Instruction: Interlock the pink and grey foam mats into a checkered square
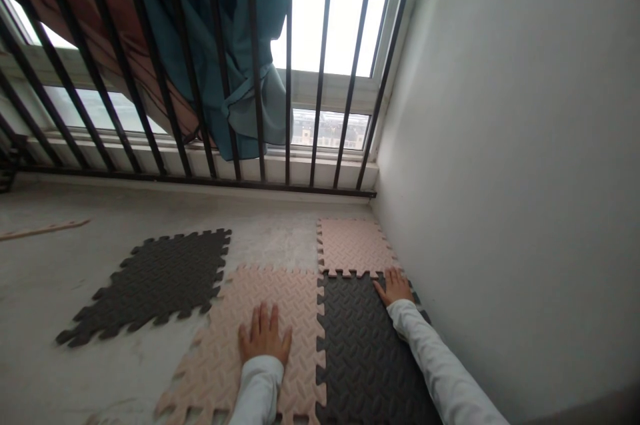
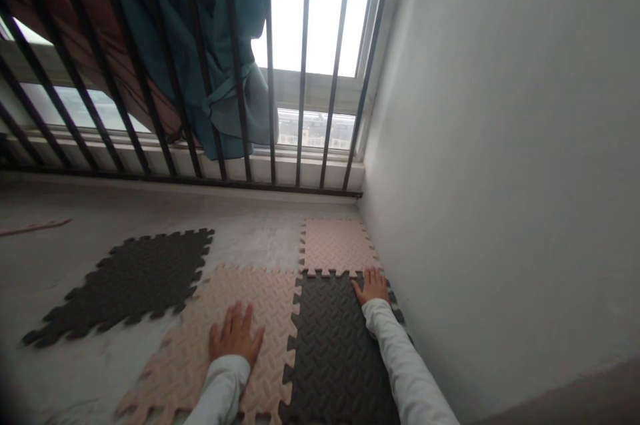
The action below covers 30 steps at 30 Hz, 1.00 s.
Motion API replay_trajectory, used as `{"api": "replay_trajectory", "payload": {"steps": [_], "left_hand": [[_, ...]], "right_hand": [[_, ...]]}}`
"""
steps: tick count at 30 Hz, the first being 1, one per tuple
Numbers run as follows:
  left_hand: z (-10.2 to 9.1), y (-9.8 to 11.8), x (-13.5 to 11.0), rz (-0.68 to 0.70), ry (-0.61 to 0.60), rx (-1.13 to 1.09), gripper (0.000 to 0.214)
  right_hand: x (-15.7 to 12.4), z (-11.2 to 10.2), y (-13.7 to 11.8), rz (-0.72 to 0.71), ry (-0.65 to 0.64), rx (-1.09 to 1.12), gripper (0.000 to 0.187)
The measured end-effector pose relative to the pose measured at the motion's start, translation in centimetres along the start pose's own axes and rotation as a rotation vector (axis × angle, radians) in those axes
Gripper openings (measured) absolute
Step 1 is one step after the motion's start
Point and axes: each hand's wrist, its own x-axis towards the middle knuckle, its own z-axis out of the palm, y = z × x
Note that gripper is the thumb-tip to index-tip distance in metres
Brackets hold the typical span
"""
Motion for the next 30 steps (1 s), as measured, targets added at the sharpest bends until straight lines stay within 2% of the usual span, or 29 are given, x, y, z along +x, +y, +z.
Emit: {"api": "replay_trajectory", "payload": {"steps": [5, 15, 21, 26, 30], "left_hand": [[0.5, 0.0, 0.1, 0.000, 0.021, -0.033, 0.054], [0.3, 0.1, 0.0, -0.004, 0.004, -0.049, 0.054], [0.6, 0.1, 0.0, -0.010, 0.020, -0.067, 0.054], [0.7, 0.1, 0.1, -0.015, 0.029, -0.061, 0.054], [0.5, 0.1, 0.0, -0.013, 0.017, -0.047, 0.054]], "right_hand": [[-0.6, 0.0, -0.2, 0.046, 0.011, -0.024, 0.072], [0.1, -2.0, -0.1, -0.003, -0.072, -0.083, 0.071], [-1.0, -2.1, -0.5, 0.048, -0.031, -0.124, 0.074], [-0.5, -3.1, -0.3, -0.016, -0.041, -0.134, 0.077], [-0.3, -3.1, -0.2, -0.007, -0.060, -0.132, 0.076]]}}
